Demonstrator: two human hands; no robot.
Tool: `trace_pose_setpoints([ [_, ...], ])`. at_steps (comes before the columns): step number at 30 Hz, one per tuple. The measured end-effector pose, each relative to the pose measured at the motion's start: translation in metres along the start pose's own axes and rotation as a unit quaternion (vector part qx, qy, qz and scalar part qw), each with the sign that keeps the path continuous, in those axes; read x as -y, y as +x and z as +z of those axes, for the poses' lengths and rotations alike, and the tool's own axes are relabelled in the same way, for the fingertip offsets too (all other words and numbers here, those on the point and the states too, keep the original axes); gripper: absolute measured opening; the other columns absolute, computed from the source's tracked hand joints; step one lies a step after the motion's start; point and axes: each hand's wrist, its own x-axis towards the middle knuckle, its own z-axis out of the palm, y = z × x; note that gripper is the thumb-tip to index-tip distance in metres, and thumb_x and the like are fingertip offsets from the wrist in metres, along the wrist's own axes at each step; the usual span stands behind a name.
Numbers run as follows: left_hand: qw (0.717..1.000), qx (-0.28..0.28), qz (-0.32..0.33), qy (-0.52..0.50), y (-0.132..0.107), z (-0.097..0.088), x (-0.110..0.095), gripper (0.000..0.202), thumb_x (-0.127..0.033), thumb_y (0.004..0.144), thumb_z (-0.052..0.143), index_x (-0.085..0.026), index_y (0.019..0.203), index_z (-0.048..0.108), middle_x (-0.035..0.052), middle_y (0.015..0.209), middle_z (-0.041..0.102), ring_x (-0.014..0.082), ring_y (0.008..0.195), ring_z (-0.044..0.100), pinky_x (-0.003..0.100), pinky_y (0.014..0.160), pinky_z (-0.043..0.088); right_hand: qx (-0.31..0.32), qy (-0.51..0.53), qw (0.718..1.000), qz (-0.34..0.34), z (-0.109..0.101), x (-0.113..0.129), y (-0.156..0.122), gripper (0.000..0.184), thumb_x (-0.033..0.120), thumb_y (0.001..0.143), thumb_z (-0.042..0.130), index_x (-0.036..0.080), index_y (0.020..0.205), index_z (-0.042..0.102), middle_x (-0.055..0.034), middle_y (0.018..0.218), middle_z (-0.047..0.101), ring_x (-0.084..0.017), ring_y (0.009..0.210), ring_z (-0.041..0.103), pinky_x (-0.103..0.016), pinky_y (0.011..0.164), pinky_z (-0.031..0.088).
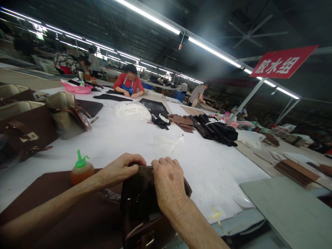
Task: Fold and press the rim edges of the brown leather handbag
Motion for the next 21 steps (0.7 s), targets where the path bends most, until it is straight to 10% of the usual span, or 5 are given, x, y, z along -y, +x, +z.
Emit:
trace_pose_setpoints([
  [14, 1.0, 0.017, 0.019, 0.007, 0.001, 0.003, -0.01, 0.023, -0.017, 0.072, 0.04, -0.015, 0.082, 0.061, -0.001, 0.071, 0.055, 0.0127, 0.067, 0.047, 0.023, 0.059, 0.034, -0.007, 0.014, 1.0, 0.02, 0.0, -0.001, 0.002, 0.017, 0.011, 0.084, 0.047, 0.021, 0.079, 0.06, -0.0021, 0.076, 0.059, -0.02, 0.076, 0.048, -0.032, 0.067, 0.028],
  [21, 0.951, 0.051, 0.088, 0.292, 0.012, 0.01, -0.014, 0.012, -0.019, 0.074, 0.053, -0.016, 0.082, 0.061, 0.0052, 0.081, 0.06, 0.0207, 0.078, 0.052, 0.029, 0.067, 0.032, -0.003, 0.09, 0.996, 0.022, -0.002, -0.011, -0.004, 0.017, 0.008, 0.081, 0.05, 0.018, 0.091, 0.059, -0.0023, 0.081, 0.058, -0.019, 0.081, 0.049, -0.031, 0.073, 0.034],
])
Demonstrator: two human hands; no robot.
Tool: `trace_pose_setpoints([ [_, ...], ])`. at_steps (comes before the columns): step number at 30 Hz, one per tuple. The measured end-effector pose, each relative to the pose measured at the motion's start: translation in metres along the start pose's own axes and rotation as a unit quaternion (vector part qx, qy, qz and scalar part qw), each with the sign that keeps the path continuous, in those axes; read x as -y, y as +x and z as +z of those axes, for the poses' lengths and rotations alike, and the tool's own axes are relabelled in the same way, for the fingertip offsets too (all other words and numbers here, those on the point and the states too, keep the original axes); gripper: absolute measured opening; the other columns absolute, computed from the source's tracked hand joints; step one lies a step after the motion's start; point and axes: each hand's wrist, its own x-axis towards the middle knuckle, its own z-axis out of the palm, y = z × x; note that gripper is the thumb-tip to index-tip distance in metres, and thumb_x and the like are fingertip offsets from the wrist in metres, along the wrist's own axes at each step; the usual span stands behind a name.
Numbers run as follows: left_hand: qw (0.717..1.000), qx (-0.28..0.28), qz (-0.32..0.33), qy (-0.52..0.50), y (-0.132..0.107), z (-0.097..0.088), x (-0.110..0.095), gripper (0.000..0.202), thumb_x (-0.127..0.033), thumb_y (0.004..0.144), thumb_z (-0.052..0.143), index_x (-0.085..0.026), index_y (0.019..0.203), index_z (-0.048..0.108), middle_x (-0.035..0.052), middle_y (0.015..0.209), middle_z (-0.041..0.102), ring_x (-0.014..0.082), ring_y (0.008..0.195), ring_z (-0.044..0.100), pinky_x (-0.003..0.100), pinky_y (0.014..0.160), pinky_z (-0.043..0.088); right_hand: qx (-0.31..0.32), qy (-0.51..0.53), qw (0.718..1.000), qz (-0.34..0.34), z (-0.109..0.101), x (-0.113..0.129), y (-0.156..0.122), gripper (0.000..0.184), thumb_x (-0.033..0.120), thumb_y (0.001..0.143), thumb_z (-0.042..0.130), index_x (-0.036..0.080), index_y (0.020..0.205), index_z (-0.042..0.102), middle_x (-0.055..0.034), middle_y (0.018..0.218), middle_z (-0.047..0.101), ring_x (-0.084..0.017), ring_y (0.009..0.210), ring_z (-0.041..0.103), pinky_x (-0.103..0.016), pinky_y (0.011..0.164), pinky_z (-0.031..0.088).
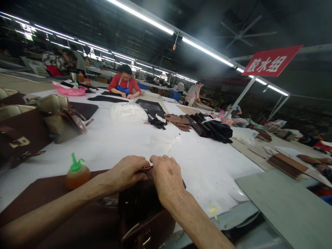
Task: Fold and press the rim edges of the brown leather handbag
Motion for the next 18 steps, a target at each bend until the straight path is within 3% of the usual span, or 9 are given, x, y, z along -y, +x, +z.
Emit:
trace_pose_setpoints([
  [4, 0.998, 0.001, 0.007, -0.06, -0.002, 0.005, 0.0, 0.011, -0.02, 0.078, 0.051, -0.014, 0.081, 0.06, 0.0042, 0.081, 0.059, 0.0182, 0.078, 0.051, 0.027, 0.07, 0.034, -0.025, 0.014, 1.0, 0.004, -0.004, -0.018, -0.007, 0.04, 0.005, 0.072, 0.062, 0.016, 0.109, 0.053, -0.0049, 0.103, 0.054, -0.02, 0.095, 0.047, -0.031, 0.082, 0.036],
  [7, 0.994, -0.001, 0.02, -0.108, -0.004, 0.006, 0.002, 0.013, -0.02, 0.079, 0.051, -0.014, 0.084, 0.061, 0.0032, 0.082, 0.059, 0.0164, 0.079, 0.05, 0.025, 0.071, 0.034, 0.003, 0.021, 1.0, -0.016, -0.006, -0.031, -0.01, 0.04, 0.007, 0.073, 0.063, 0.019, 0.11, 0.055, -0.0033, 0.112, 0.054, -0.02, 0.102, 0.046, -0.032, 0.087, 0.035],
  [12, 0.983, 0.014, 0.045, -0.175, -0.004, 0.006, 0.01, 0.017, -0.023, 0.082, 0.049, -0.014, 0.087, 0.062, 0.0018, 0.081, 0.059, 0.0146, 0.077, 0.051, 0.022, 0.07, 0.035, 0.055, 0.116, 0.992, 0.003, -0.006, -0.044, -0.018, 0.034, 0.015, 0.076, 0.062, 0.021, 0.109, 0.058, 0.0001, 0.1, 0.061, -0.017, 0.093, 0.053, -0.028, 0.081, 0.037],
  [18, 0.964, 0.064, 0.039, -0.256, -0.005, 0.004, 0.019, 0.018, -0.025, 0.082, 0.05, -0.015, 0.091, 0.062, -0.0003, 0.081, 0.059, 0.0131, 0.074, 0.051, 0.02, 0.064, 0.037, 0.055, 0.181, 0.982, -0.026, -0.009, -0.05, -0.022, 0.019, 0.018, 0.078, 0.058, 0.023, 0.097, 0.061, 0.0032, 0.088, 0.062, -0.013, 0.083, 0.054, -0.024, 0.074, 0.037],
])
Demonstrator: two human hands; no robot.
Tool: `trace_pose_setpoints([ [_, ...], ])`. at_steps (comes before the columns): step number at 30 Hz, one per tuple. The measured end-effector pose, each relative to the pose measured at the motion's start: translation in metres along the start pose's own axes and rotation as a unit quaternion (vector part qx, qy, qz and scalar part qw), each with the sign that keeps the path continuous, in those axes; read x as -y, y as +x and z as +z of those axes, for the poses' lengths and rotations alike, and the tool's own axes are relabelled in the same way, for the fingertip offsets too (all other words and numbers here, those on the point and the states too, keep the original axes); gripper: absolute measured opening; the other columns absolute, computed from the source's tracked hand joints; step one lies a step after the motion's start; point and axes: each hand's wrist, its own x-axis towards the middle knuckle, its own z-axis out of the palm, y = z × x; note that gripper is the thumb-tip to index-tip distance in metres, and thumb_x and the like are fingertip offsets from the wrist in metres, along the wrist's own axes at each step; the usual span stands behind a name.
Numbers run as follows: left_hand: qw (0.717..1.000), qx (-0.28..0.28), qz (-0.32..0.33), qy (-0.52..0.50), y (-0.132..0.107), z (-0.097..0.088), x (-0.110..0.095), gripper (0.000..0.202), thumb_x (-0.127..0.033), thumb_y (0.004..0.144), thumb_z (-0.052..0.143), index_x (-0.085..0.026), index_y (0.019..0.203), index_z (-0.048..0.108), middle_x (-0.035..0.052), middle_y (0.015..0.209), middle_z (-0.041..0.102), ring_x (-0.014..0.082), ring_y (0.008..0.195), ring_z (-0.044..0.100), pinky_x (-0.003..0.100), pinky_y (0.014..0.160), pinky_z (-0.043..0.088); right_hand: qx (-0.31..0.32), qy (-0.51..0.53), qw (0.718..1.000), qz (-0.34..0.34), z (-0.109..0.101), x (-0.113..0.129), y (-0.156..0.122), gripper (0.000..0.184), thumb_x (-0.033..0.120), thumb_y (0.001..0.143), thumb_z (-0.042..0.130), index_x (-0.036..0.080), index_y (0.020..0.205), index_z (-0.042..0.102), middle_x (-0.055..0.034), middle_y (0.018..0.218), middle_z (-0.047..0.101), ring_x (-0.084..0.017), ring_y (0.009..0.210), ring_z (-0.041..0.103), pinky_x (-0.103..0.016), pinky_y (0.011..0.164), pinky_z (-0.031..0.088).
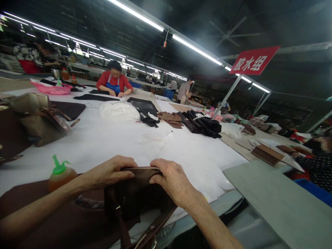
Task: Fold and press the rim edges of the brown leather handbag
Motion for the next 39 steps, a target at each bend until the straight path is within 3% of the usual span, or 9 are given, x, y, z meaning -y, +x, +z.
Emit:
trace_pose_setpoints([
  [5, 1.0, -0.01, -0.014, -0.002, -0.001, 0.002, -0.002, 0.018, -0.024, 0.081, 0.05, -0.015, 0.09, 0.062, -0.0009, 0.08, 0.059, 0.0128, 0.074, 0.052, 0.019, 0.066, 0.037, -0.012, -0.021, 0.999, 0.034, 0.0, 0.0, 0.0, 0.008, 0.019, 0.084, 0.052, 0.022, 0.086, 0.06, 0.0032, 0.075, 0.059, -0.013, 0.073, 0.052, -0.024, 0.068, 0.037],
  [10, 0.999, -0.019, -0.018, -0.021, 0.001, 0.003, -0.001, 0.018, -0.025, 0.081, 0.05, -0.014, 0.089, 0.062, -0.0008, 0.078, 0.058, 0.0127, 0.072, 0.051, 0.02, 0.063, 0.036, -0.111, -0.131, 0.984, -0.044, 0.005, 0.007, -0.002, 0.01, 0.013, 0.082, 0.056, 0.018, 0.09, 0.055, -0.0024, 0.092, 0.054, -0.017, 0.086, 0.048, -0.029, 0.076, 0.037],
  [18, 0.999, -0.036, -0.02, -0.025, -0.001, 0.004, 0.001, 0.017, -0.025, 0.079, 0.051, -0.014, 0.087, 0.062, -0.0008, 0.078, 0.058, 0.0129, 0.073, 0.051, 0.02, 0.062, 0.036, -0.086, -0.183, 0.979, -0.025, 0.01, 0.011, 0.002, 0.006, 0.012, 0.08, 0.059, 0.017, 0.082, 0.056, -0.0025, 0.086, 0.05, -0.017, 0.085, 0.046, -0.029, 0.074, 0.038],
  [24, 0.998, -0.038, -0.035, -0.025, 0.001, 0.005, 0.003, 0.019, -0.027, 0.078, 0.052, -0.013, 0.087, 0.062, -0.0004, 0.077, 0.058, 0.0135, 0.071, 0.051, 0.021, 0.061, 0.037, -0.068, -0.182, 0.98, -0.044, 0.012, 0.009, 0.005, 0.005, 0.016, 0.081, 0.059, 0.018, 0.077, 0.057, -0.0026, 0.084, 0.05, -0.017, 0.082, 0.045, -0.029, 0.07, 0.036],
  [30, 0.998, -0.052, -0.027, -0.013, 0.002, 0.004, 0.002, 0.022, -0.027, 0.079, 0.051, -0.013, 0.09, 0.063, 0.0005, 0.079, 0.06, 0.0145, 0.073, 0.052, 0.022, 0.065, 0.038, -0.021, -0.153, 0.984, -0.09, 0.013, 0.006, 0.006, 0.016, 0.017, 0.084, 0.056, 0.016, 0.068, 0.054, -0.0011, 0.077, 0.049, -0.015, 0.077, 0.043, -0.027, 0.066, 0.034],
  [39, 0.999, -0.038, -0.012, -0.035, 0.001, 0.004, 0.001, 0.021, -0.024, 0.08, 0.051, -0.015, 0.094, 0.064, -0.0001, 0.084, 0.061, 0.0142, 0.078, 0.053, 0.021, 0.069, 0.039, -0.058, -0.206, 0.977, -0.002, 0.011, 0.012, 0.011, 0.015, 0.014, 0.085, 0.052, 0.016, 0.071, 0.054, -0.0022, 0.08, 0.05, -0.017, 0.081, 0.045, -0.029, 0.07, 0.035],
])
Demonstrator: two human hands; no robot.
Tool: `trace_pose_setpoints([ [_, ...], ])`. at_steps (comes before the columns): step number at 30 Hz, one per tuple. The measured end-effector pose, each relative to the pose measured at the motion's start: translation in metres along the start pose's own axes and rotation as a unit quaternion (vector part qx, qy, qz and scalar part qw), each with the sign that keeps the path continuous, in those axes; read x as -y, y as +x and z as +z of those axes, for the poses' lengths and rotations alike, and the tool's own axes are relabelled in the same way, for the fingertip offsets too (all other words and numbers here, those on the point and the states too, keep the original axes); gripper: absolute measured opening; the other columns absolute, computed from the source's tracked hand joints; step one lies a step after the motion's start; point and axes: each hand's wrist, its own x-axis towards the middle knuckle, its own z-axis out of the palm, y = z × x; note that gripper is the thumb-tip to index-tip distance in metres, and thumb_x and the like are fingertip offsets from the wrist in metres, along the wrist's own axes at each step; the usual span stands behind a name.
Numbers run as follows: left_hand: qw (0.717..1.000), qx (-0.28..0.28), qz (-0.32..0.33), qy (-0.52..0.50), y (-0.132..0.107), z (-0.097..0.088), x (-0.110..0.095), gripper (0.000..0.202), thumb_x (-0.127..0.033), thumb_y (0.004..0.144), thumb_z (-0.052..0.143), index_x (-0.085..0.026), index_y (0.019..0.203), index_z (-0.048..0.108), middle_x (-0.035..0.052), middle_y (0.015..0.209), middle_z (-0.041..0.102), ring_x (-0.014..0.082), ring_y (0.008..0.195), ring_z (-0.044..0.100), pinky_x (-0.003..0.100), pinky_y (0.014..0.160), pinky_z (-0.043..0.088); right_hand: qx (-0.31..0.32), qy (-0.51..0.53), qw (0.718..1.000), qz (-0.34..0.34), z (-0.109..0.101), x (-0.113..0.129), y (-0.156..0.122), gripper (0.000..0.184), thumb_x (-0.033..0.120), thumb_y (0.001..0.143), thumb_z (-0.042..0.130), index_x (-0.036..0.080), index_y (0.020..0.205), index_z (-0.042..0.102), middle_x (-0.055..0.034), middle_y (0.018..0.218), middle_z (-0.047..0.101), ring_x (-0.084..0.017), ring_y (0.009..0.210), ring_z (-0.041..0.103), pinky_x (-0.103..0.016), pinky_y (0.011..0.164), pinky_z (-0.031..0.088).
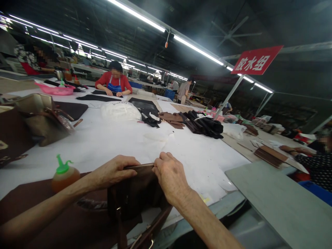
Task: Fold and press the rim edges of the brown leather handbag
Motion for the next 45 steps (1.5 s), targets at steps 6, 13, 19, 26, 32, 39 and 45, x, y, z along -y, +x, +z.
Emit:
trace_pose_setpoints([
  [6, 1.0, 0.002, 0.013, 0.007, 0.003, -0.001, 0.006, 0.019, -0.023, 0.081, 0.053, -0.015, 0.095, 0.064, -0.0006, 0.085, 0.061, 0.0137, 0.08, 0.053, 0.02, 0.071, 0.039, -0.018, 0.007, 1.0, -0.017, 0.002, -0.002, -0.003, 0.016, 0.016, 0.087, 0.048, 0.017, 0.072, 0.053, -0.0024, 0.08, 0.05, -0.017, 0.08, 0.044, -0.028, 0.068, 0.036],
  [13, 0.998, 0.001, 0.029, 0.058, 0.002, -0.001, 0.001, 0.022, -0.029, 0.086, 0.049, -0.015, 0.097, 0.063, 0.001, 0.085, 0.06, 0.0139, 0.078, 0.05, 0.021, 0.071, 0.037, -0.028, -0.034, 0.999, -0.017, 0.006, -0.001, 0.001, 0.018, 0.016, 0.088, 0.045, 0.017, 0.071, 0.052, -0.0025, 0.08, 0.05, -0.017, 0.08, 0.045, -0.029, 0.069, 0.035],
  [19, 0.994, 0.002, 0.052, 0.094, 0.0, 0.001, -0.001, 0.023, -0.032, 0.088, 0.048, -0.015, 0.092, 0.063, 0.0001, 0.08, 0.056, 0.0119, 0.073, 0.048, 0.021, 0.066, 0.034, -0.021, -0.048, 0.999, 0.003, 0.003, 0.002, 0.003, 0.018, 0.017, 0.088, 0.046, 0.018, 0.072, 0.053, -0.0022, 0.08, 0.052, -0.017, 0.081, 0.046, -0.029, 0.07, 0.035],
  [26, 0.995, -0.012, 0.045, 0.093, 0.002, 0.001, -0.001, 0.035, -0.049, 0.082, 0.055, -0.015, 0.087, 0.065, -0.0008, 0.074, 0.053, 0.0112, 0.067, 0.048, 0.021, 0.059, 0.033, -0.008, -0.066, 0.998, 0.02, 0.002, 0.007, 0.004, 0.02, 0.018, 0.089, 0.043, 0.018, 0.072, 0.053, -0.0025, 0.08, 0.052, -0.016, 0.08, 0.046, -0.029, 0.068, 0.034],
  [32, 0.95, -0.035, -0.053, 0.307, 0.005, 0.006, -0.019, 0.023, -0.031, 0.086, 0.047, -0.016, 0.077, 0.062, 0.0032, 0.077, 0.059, 0.0175, 0.074, 0.053, 0.027, 0.065, 0.034, -0.003, -0.059, 0.998, 0.038, 0.0, 0.007, 0.007, 0.019, 0.02, 0.089, 0.044, 0.018, 0.074, 0.054, -0.0032, 0.083, 0.053, -0.017, 0.082, 0.047, -0.029, 0.068, 0.033],
  [39, 0.905, -0.034, -0.109, 0.409, 0.017, 0.02, -0.043, 0.019, -0.029, 0.079, 0.044, -0.016, 0.081, 0.058, 0.0091, 0.083, 0.062, 0.0286, 0.079, 0.057, 0.036, 0.065, 0.039, -0.013, -0.055, 0.998, 0.034, 0.002, 0.006, 0.009, 0.019, 0.019, 0.088, 0.043, 0.018, 0.072, 0.053, -0.0033, 0.082, 0.053, -0.017, 0.081, 0.046, -0.029, 0.066, 0.032],
  [45, 0.908, -0.034, -0.105, 0.403, 0.023, 0.022, -0.04, 0.024, -0.029, 0.083, 0.039, -0.017, 0.072, 0.056, 0.0084, 0.076, 0.062, 0.0251, 0.073, 0.056, 0.031, 0.059, 0.031, -0.026, -0.015, 0.998, 0.047, 0.003, 0.002, 0.005, 0.009, 0.017, 0.082, 0.053, 0.017, 0.074, 0.051, -0.0027, 0.085, 0.051, -0.018, 0.085, 0.046, -0.029, 0.069, 0.034],
])
